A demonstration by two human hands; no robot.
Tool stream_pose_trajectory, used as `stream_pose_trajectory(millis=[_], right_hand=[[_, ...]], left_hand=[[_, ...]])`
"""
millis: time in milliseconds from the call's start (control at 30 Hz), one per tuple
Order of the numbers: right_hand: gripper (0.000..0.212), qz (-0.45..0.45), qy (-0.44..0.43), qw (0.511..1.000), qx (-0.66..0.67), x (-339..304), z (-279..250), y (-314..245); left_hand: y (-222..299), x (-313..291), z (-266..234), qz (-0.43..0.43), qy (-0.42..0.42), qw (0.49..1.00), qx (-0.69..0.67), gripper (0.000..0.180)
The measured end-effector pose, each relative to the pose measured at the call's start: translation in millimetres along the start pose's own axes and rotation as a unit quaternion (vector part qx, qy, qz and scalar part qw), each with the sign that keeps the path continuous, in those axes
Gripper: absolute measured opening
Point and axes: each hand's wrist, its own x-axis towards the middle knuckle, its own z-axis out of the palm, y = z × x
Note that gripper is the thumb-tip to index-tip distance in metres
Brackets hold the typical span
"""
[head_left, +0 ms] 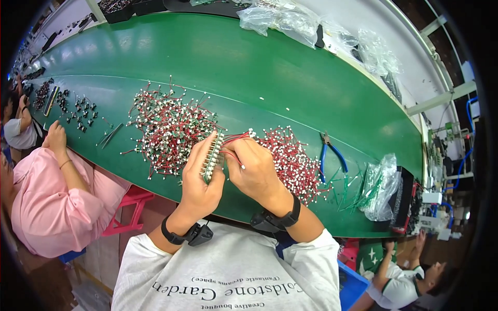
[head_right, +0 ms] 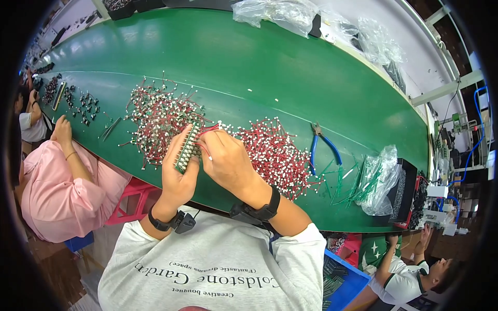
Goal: The person picks up a circuit board and inserts red and white wires into it one by one. After filling the board with wires, the person places it into a blue bin and begins the process again with a new board.
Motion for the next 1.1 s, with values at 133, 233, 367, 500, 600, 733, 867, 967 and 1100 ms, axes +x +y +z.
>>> stream_pose_trajectory(millis=[133, 233, 367, 500, 600, 733, 867, 967, 1100], right_hand=[[0.012, 0.002, 0.0, 1.0, -0.006, 1, 2, 7], [0.013, 0.049, -0.017, 0.999, -0.009, 1, -7, 5], [0.016, 0.024, -0.082, 0.991, -0.108, -5, -25, 16], [0.021, -0.072, -0.105, 0.982, -0.142, -25, -5, 35], [0.019, -0.066, -0.164, 0.976, -0.123, -30, 17, 36], [0.012, -0.061, -0.224, 0.966, -0.116, -37, 33, 49], [0.013, -0.082, -0.136, 0.987, -0.033, -23, 28, 45], [0.011, 0.003, -0.065, 0.997, 0.035, -17, 22, 51], [0.006, 0.22, -0.027, 0.954, 0.2, -17, 17, 58]], left_hand=[[-3, 0, 0, -0.026, -0.002, 0.999, -0.026, 0.059], [-12, 3, -9, -0.108, 0.037, 0.985, -0.13, 0.057], [-17, 6, -41, -0.145, 0.112, 0.96, -0.213, 0.059], [-24, -9, -62, -0.169, 0.12, 0.953, -0.222, 0.058], [-27, -20, -62, -0.191, 0.122, 0.942, -0.247, 0.058], [-31, -25, -64, -0.204, 0.125, 0.933, -0.268, 0.058], [-34, -26, -68, -0.228, 0.141, 0.9, -0.343, 0.061], [-36, -25, -66, -0.254, 0.142, 0.867, -0.404, 0.062], [-39, -24, -63, -0.265, 0.092, 0.841, -0.463, 0.059]])
